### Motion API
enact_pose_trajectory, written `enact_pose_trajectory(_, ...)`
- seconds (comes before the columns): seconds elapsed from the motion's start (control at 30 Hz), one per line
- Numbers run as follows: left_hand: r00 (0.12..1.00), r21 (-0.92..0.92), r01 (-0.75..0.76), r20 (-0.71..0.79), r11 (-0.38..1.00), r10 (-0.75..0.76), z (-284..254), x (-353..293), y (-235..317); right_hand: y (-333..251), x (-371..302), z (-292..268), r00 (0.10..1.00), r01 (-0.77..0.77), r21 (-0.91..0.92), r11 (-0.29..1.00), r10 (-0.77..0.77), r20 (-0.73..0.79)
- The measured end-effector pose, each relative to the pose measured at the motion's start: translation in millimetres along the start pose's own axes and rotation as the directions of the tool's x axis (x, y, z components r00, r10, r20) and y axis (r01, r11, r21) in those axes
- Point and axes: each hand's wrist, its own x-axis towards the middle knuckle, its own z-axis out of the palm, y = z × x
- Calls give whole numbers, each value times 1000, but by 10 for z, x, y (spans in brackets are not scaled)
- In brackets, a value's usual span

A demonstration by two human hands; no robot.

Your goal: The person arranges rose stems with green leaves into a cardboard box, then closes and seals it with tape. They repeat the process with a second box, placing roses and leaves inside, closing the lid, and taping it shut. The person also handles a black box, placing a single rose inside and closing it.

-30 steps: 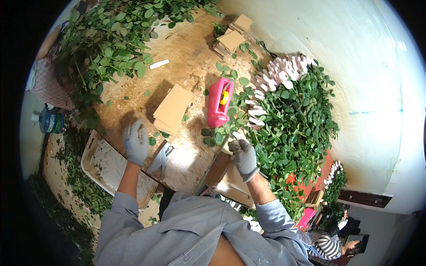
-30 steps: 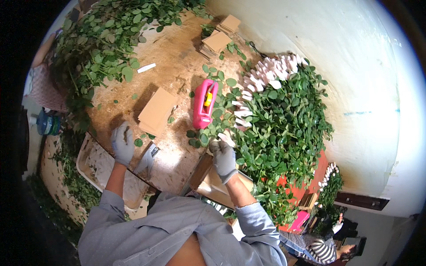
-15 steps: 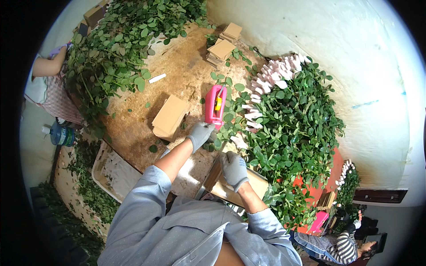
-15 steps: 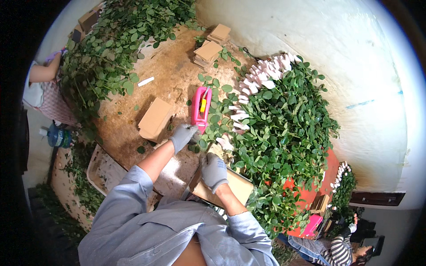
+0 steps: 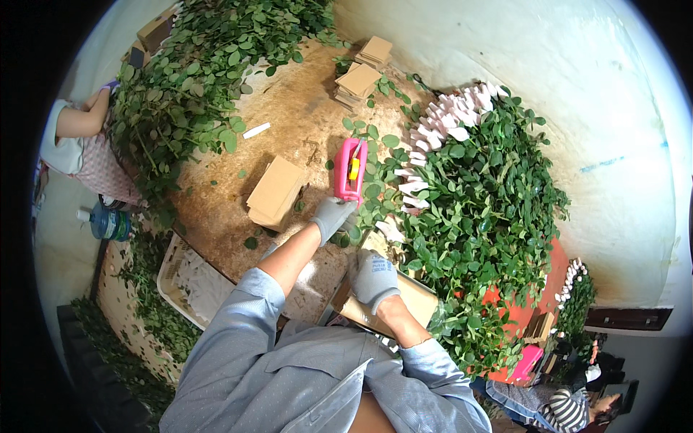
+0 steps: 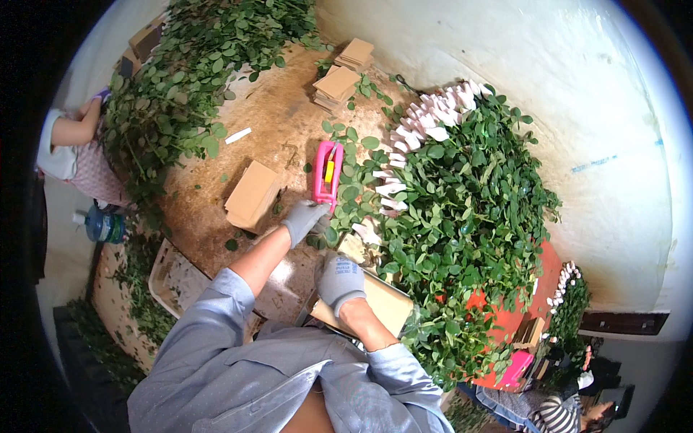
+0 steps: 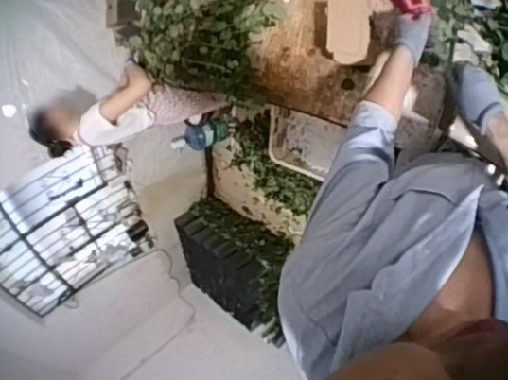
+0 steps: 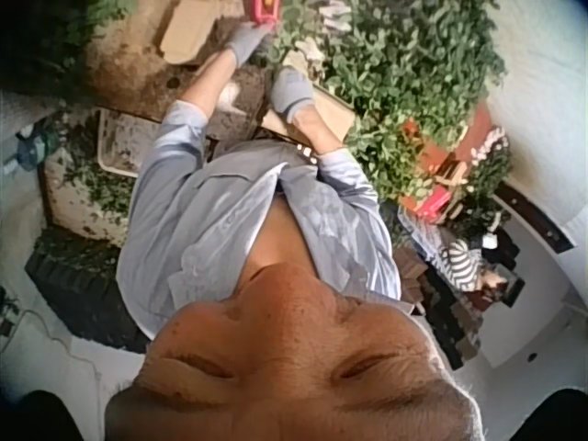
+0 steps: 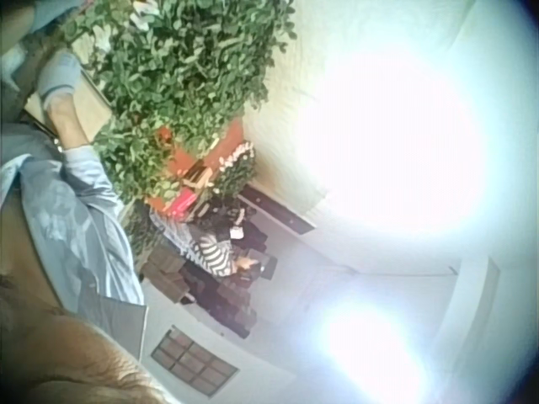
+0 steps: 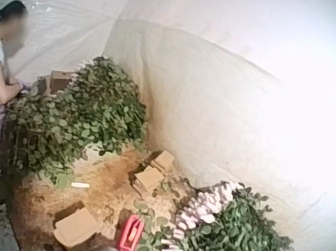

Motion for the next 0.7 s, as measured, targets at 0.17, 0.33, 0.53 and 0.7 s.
enact_pose_trajectory(0.17, 994, 127, -67, -78, 990, 77, 28, 59, -61, 13, 1, 111, 1000, 2, -47, 999, -3, -18)
enact_pose_trajectory(0.33, 927, 802, -148, -91, 578, 363, -37, 131, -120, -18, 20, 156, 999, 41, -129, 991, -38, 25)
enact_pose_trajectory(0.53, 900, 808, -298, 59, 509, 433, -153, -85, 48, 201, -124, 189, 996, 84, 70, 994, -84, -6)
enact_pose_trajectory(0.7, 824, 702, -485, 168, 521, 541, 211, -972, 608, 563, -773, -322, 994, -28, 381, 924, 66, -87)
